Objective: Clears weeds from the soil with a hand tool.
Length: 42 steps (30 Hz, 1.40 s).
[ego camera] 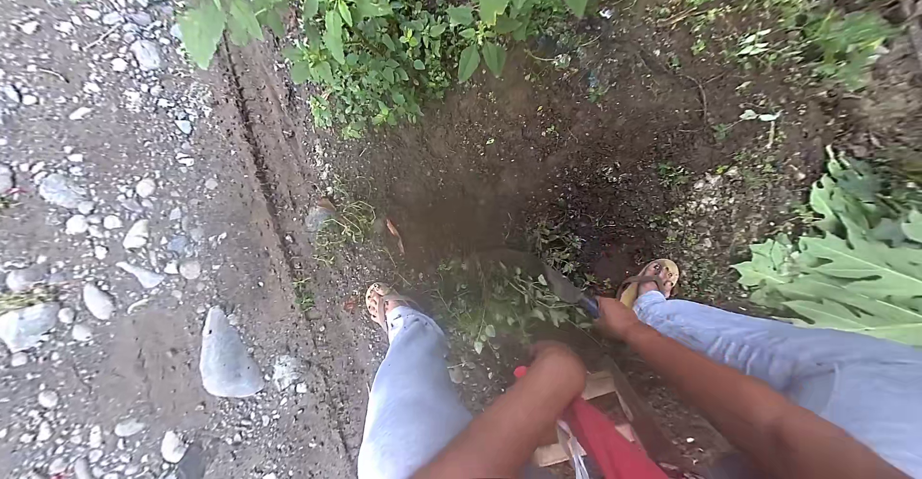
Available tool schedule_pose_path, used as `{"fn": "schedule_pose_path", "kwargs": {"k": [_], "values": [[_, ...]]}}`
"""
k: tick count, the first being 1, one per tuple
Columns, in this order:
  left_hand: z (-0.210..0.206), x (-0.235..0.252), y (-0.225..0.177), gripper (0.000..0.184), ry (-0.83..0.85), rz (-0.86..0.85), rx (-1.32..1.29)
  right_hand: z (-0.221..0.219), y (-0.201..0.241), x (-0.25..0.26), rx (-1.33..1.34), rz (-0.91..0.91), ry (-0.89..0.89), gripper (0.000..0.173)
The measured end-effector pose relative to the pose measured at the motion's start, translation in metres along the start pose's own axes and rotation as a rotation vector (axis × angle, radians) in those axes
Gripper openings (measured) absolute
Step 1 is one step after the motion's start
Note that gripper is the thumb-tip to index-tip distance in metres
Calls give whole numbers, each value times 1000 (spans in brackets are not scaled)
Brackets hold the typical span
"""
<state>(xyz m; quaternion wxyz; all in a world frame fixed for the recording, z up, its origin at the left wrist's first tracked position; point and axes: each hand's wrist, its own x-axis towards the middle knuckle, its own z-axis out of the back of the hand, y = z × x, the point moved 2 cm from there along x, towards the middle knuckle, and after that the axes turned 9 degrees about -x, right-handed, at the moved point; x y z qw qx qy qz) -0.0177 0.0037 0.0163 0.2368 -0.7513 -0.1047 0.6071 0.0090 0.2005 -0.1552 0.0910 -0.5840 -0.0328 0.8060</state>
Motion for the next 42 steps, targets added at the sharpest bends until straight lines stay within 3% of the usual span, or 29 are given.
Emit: {"fn": "schedule_pose_path", "kwargs": {"k": [3,6,10,14,15,18,22,27,29,32,35,38,42], "values": [[-9,1,-1,32,-35,-25,66,21,-24,-41,-98,-7,-78,56],[-26,18,-4,30,-66,-112,216,46,-51,-73,-31,-50,-195,57],[-40,36,-3,23,-39,-187,196,47,-81,-72,412,-135,-321,58],[-51,40,-12,27,-11,-201,149,-2,-59,-34,897,-219,-370,52],[-53,39,-15,27,-17,-202,141,-19,-50,-32,870,-245,-319,52],[-60,32,-11,25,-100,-216,79,-60,-50,-51,415,-254,-111,51],[-63,-10,31,25,-626,-138,-144,-37,-86,-82,166,-186,-177,55],[-111,-81,117,19,-1405,-60,-268,12,-131,-102,364,-203,-368,61],[-134,-88,137,22,-1567,-75,-279,23,-136,-95,531,-189,-420,67],[-146,-82,138,36,-1629,47,-396,20,-132,-61,739,-116,-508,70],[-138,-85,127,32,-1543,255,-494,8,-129,-47,530,-159,-433,79],[-130,-87,119,29,-1452,411,-500,7,-131,-56,254,-195,-306,67],[-133,-86,122,31,-1462,445,-489,30,-127,-72,304,-167,-360,70]]}}
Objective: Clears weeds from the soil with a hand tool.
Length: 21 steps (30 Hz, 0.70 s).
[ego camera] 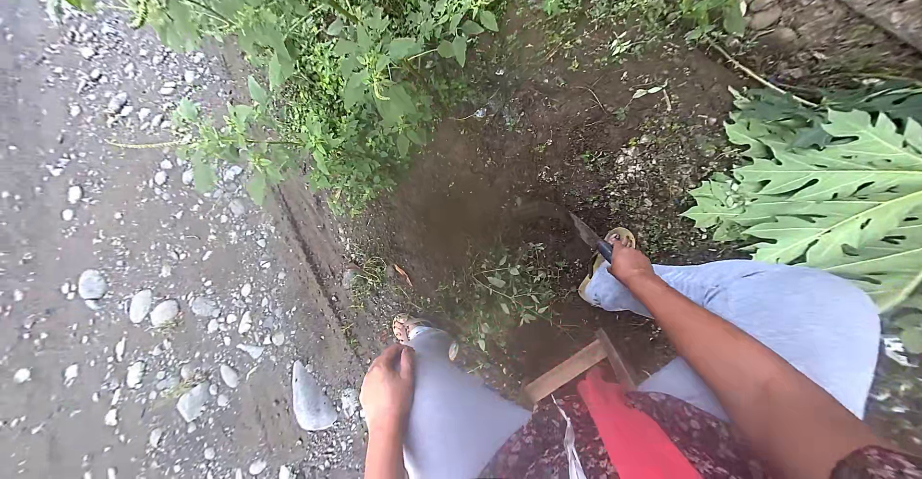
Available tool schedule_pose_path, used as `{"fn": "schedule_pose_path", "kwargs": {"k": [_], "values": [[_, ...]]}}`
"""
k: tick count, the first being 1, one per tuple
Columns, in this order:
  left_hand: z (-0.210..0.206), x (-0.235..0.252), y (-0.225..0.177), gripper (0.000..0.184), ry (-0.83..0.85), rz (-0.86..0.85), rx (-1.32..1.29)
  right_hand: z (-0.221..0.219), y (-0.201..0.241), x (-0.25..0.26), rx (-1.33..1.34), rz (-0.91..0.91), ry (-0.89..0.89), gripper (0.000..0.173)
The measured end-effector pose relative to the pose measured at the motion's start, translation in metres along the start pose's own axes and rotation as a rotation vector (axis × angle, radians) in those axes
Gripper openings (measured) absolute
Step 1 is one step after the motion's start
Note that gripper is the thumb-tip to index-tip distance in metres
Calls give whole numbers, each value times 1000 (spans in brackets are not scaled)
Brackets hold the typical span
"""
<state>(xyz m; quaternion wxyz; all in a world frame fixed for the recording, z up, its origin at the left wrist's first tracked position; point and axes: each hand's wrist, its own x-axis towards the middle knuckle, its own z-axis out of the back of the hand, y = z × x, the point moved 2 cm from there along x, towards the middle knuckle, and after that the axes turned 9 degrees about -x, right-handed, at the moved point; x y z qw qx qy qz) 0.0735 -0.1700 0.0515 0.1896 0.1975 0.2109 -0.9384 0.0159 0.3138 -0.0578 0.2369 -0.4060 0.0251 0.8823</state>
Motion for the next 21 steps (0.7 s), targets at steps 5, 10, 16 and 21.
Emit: {"fn": "schedule_pose_path", "kwargs": {"k": [5,10,16,21], "values": [[1,-3,1,33,-12,6,7,-4,21,4,261,-88,-67,73],[1,-2,3,34,-15,41,10,-39,12,4,35,-52,-7,58],[2,-1,10,33,-12,44,-3,17,-5,9,-9,7,-9,56],[3,-2,8,34,-16,64,6,-20,18,5,287,-116,-34,75]]}}
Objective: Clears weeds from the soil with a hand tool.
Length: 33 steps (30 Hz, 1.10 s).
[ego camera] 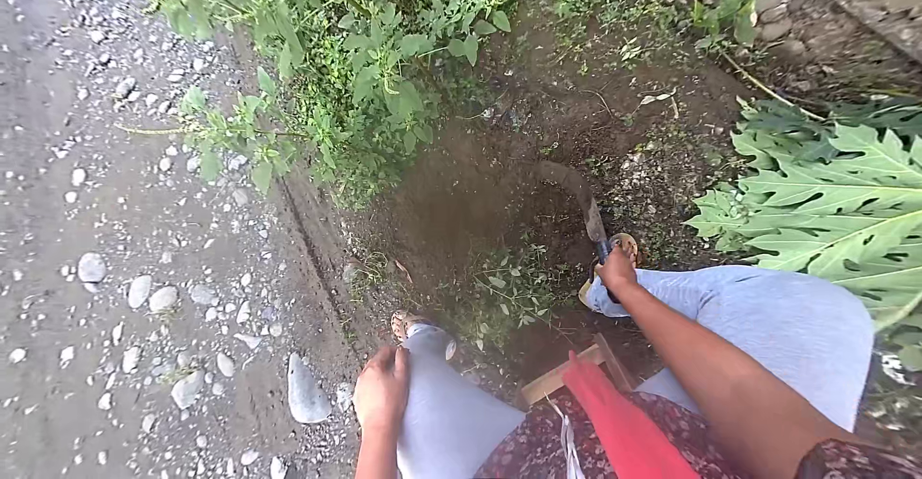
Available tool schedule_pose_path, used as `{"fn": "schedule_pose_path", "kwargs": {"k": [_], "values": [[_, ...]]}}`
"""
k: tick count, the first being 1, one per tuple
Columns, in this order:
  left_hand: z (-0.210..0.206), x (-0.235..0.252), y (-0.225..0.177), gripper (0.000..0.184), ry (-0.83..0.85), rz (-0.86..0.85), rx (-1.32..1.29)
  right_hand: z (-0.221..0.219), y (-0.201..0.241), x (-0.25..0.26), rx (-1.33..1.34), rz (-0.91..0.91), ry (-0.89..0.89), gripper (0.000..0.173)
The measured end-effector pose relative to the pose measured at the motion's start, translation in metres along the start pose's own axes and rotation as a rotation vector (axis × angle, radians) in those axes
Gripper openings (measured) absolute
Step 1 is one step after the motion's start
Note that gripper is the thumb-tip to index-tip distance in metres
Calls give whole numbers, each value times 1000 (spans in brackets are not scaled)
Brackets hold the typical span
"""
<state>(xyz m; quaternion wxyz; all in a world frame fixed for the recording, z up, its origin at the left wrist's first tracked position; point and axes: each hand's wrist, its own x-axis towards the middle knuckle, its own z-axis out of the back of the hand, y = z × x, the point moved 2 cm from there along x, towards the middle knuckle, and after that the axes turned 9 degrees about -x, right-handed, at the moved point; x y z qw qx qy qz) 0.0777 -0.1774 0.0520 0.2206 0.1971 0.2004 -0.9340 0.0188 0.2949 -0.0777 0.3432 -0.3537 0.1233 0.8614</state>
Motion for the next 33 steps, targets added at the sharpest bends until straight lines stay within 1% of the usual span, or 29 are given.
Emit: {"fn": "schedule_pose_path", "kwargs": {"k": [1,3,5,7,9,12,15,16,17,19,21,22,23,25,27,29,31,33], "values": [[0,0,-1,34,5,7,1,-11,-4,-8,-55,-3,43,68],[1,1,-3,34,15,14,5,-28,-16,-23,-219,27,167,60],[3,1,-3,35,28,19,7,-36,-27,-39,-321,74,233,58],[2,2,-3,34,25,21,2,-26,-28,-47,-342,118,283,61],[2,1,-5,34,31,27,-6,-8,-21,-51,-303,150,306,61],[4,-1,-6,34,44,28,-9,4,-5,-46,-175,171,261,59],[5,-2,-2,34,44,26,-10,-13,24,-37,53,139,247,60],[5,-2,-1,33,43,27,-11,-27,34,-35,97,128,259,62],[5,-3,0,33,40,28,-12,-42,44,-35,85,126,276,64],[6,-3,1,34,47,40,-9,-70,54,-45,-104,196,342,65],[6,-3,3,34,52,51,-10,-90,49,-65,-334,295,403,67],[6,-2,4,34,51,52,-12,-93,44,-73,-396,319,412,68],[6,-3,5,33,50,52,-16,-92,38,-80,-438,332,403,68],[6,-2,4,34,61,58,-13,-74,27,-84,-506,364,353,67],[6,-2,3,34,72,58,-7,-39,18,-81,-588,424,269,57],[6,-2,5,34,65,43,-14,2,12,-66,-637,482,158,48],[6,-2,6,35,62,43,-21,34,9,-46,-627,466,74,52],[6,-2,8,35,62,43,-24,50,11,-31,-548,386,43,56]]}}
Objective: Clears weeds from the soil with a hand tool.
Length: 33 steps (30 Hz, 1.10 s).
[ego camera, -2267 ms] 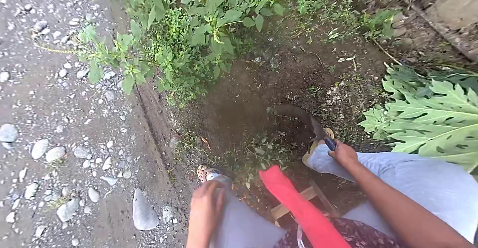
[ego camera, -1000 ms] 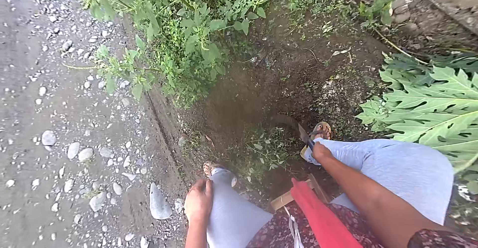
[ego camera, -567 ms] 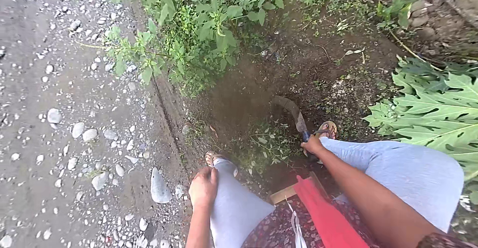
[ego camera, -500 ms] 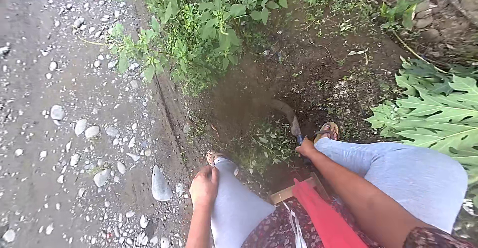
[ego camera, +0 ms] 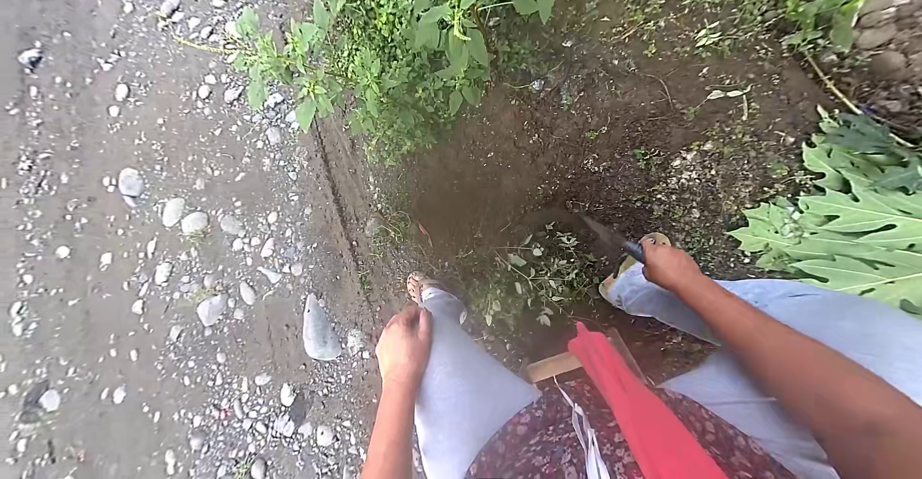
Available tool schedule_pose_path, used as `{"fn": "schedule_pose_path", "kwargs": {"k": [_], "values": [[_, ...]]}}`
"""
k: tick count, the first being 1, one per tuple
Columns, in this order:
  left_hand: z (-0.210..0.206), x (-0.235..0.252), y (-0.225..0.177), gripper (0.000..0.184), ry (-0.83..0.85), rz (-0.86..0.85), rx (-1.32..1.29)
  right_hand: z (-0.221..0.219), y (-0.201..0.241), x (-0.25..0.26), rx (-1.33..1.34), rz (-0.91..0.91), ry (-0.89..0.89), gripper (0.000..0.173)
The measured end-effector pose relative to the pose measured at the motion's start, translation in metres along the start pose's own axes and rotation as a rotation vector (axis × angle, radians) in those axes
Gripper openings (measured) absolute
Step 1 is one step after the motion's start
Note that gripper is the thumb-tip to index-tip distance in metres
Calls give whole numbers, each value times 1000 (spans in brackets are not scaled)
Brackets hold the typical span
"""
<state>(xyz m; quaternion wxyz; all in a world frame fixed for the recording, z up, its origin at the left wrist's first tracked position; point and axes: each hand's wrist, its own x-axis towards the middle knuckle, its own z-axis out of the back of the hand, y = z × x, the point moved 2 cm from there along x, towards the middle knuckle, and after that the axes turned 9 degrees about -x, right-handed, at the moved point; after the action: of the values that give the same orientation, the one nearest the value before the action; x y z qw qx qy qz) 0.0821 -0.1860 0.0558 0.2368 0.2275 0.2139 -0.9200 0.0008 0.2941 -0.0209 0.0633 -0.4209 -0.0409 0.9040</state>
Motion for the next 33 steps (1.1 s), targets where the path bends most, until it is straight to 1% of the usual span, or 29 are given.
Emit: {"fn": "schedule_pose_path", "kwargs": {"k": [2,3,5,6,7,8,9,10,12,15,18,20,23,24,26,27,28,29,31,33], "values": [[0,0,-1,35,5,-3,-2,-4,3,14,223,-103,-14,65],[0,0,-2,36,7,-1,3,-13,11,20,362,-155,-34,68],[0,1,-5,36,14,5,15,-39,37,26,622,-234,-58,70],[0,2,-6,36,14,7,17,-56,50,27,683,-244,-37,70],[0,2,-8,36,18,9,18,-73,60,27,656,-224,17,68],[1,2,-9,36,20,12,16,-87,67,25,533,-172,100,66],[1,2,-9,35,20,11,15,-97,69,22,350,-95,184,65],[1,2,-9,36,23,11,14,-103,69,18,196,-18,230,64],[1,2,-6,35,13,-2,9,-101,62,14,42,71,232,66],[0,1,-1,35,2,-20,-11,-66,41,11,-11,68,154,64],[-1,0,0,35,0,-17,-9,-23,23,13,33,-31,60,64],[1,1,-2,35,31,21,11,-1,17,13,105,-88,50,65],[7,17,-18,43,180,77,10,33,12,1,413,-30,85,59],[6,27,-27,45,236,54,-8,48,11,-7,551,-5,97,54],[-6,52,-53,43,281,-31,-100,82,7,-24,833,3,91,41],[-15,68,-69,42,291,-65,-127,98,5,-29,963,-2,62,39],[-27,84,-84,41,295,-87,-139,114,4,-31,1034,1,28,46],[-41,102,-97,40,292,-108,-147,128,3,-29,988,22,-9,54],[-74,139,-116,37,278,-129,-187,150,2,-16,616,72,-106,63],[-102,171,-133,37,302,-85,-232,160,5,9,295,100,-170,60]]}}
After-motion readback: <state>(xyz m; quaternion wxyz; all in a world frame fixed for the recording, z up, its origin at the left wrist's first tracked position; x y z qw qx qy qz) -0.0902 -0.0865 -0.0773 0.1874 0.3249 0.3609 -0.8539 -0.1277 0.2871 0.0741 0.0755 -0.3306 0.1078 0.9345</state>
